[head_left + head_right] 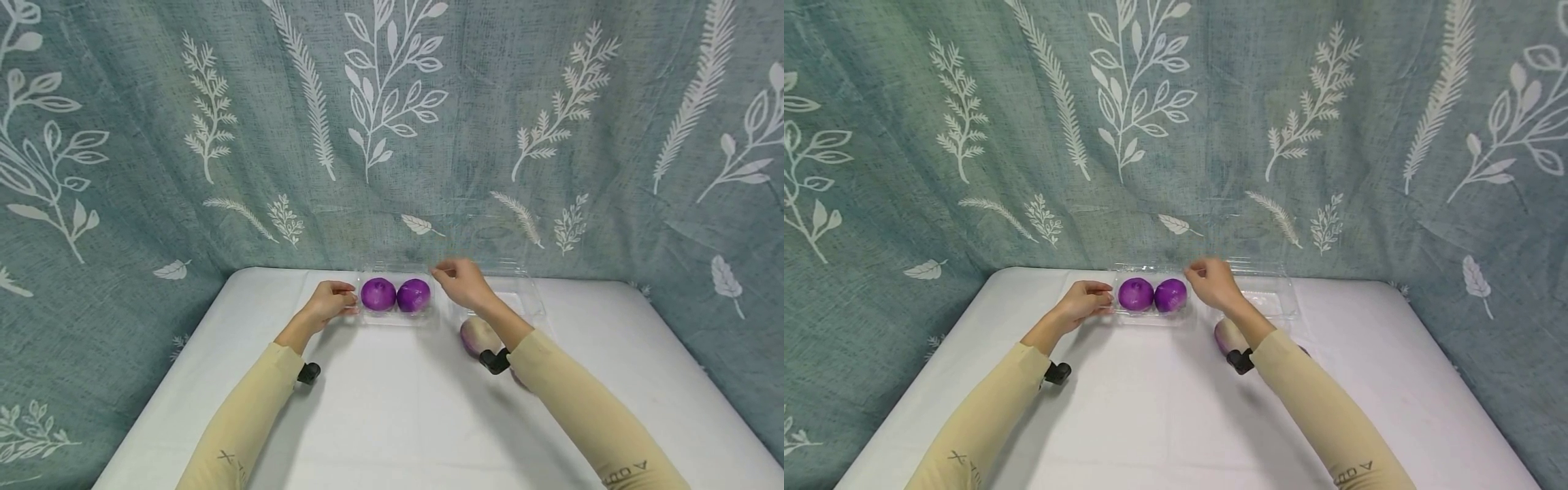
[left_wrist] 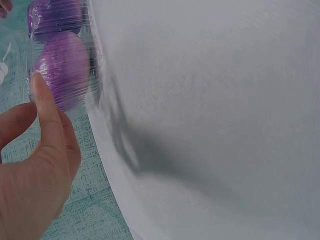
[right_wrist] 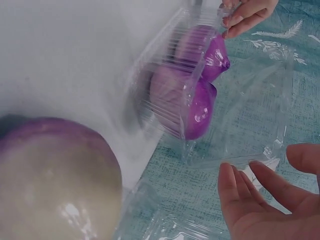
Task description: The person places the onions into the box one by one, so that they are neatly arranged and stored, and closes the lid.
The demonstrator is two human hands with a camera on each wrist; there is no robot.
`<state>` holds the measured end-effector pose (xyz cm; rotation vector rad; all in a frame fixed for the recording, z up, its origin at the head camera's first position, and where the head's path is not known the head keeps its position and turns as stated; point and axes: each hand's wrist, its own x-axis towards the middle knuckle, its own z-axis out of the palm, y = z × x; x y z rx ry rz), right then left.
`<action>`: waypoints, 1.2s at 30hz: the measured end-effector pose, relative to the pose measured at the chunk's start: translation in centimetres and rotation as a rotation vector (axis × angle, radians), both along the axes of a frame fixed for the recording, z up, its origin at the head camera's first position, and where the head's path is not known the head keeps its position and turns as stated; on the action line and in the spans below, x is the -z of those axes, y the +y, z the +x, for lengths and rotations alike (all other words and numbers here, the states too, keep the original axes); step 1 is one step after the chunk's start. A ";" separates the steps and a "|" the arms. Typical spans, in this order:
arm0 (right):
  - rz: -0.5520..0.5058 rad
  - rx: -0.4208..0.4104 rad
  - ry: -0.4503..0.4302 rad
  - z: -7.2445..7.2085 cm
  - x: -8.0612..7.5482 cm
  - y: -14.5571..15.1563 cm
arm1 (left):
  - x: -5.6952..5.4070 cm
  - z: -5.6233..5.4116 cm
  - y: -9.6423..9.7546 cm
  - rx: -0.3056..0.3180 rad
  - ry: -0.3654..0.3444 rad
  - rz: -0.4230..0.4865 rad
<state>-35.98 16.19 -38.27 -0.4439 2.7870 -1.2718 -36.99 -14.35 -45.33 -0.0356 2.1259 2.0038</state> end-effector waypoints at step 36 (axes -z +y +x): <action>0.053 0.045 -0.032 0.7 4.5 -1.0 | -0.3 2.2 -0.7 0.083 -0.013 -0.081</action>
